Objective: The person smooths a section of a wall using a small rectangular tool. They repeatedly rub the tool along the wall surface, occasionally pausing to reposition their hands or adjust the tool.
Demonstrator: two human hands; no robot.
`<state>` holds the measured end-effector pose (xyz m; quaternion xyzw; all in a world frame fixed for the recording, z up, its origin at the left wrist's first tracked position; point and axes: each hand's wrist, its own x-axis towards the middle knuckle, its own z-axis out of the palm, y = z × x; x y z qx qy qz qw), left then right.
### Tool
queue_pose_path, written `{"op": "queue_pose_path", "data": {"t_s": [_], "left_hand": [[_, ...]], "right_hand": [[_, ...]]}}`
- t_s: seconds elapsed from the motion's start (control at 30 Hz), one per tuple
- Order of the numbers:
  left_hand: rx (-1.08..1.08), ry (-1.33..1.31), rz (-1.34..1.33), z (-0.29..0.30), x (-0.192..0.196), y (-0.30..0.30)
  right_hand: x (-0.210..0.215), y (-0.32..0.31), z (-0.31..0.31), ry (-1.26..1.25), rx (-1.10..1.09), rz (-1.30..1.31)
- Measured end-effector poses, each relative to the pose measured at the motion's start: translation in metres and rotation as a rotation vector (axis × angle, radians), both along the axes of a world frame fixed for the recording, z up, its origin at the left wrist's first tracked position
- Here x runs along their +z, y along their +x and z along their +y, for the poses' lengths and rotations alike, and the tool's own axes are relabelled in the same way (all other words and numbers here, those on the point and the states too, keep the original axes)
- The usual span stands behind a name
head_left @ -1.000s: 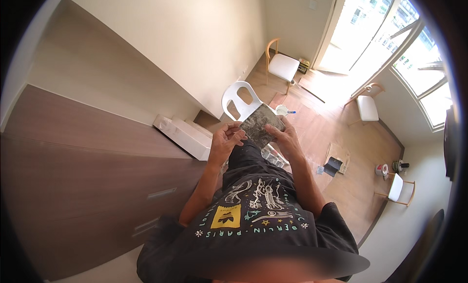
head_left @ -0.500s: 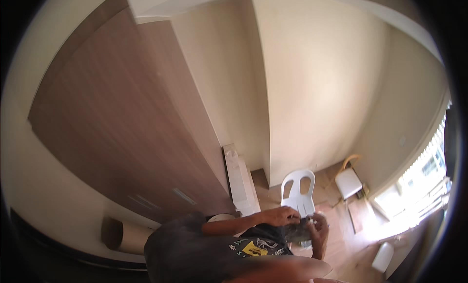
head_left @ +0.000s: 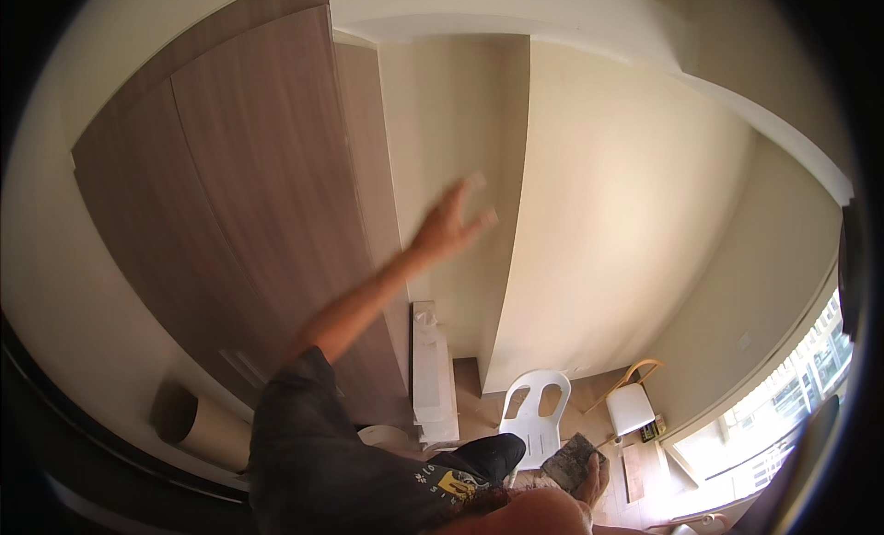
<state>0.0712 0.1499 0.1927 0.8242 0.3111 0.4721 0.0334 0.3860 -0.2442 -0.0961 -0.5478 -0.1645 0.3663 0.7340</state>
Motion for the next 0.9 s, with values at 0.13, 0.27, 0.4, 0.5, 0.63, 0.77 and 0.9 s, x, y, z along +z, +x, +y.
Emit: {"op": "queue_pose_path", "data": {"t_s": [0.13, 0.27, 0.4, 0.5, 0.63, 0.77, 0.9], "left_hand": [[0.546, 0.9, 0.037, 0.075, 0.17, -0.086], [0.962, 0.867, 0.149, 0.065, 0.275, -0.113], [1.201, 0.593, 0.397, 0.061, 0.321, -0.142], [1.154, 0.572, 0.327, 0.06, 0.317, -0.14], [1.089, 0.653, 0.252, 0.083, 0.316, -0.15], [1.146, 0.699, 0.273, 0.098, 0.319, -0.154], [1.22, 0.831, 0.261, 0.12, 0.318, -0.159]], "right_hand": [[0.016, 0.005, 0.002, 0.035, -0.042, 0.002], [-0.001, 0.014, -0.008, 0.052, -0.147, 0.047], [-0.007, 0.01, 0.001, 0.026, -0.125, 0.051], [-0.005, 0.006, 0.005, -0.007, -0.112, 0.026], [-0.007, 0.001, 0.012, -0.04, -0.078, 0.005], [-0.006, -0.004, 0.02, -0.068, -0.029, -0.026], [-0.016, 0.0, 0.023, -0.017, 0.049, -0.024]]}}
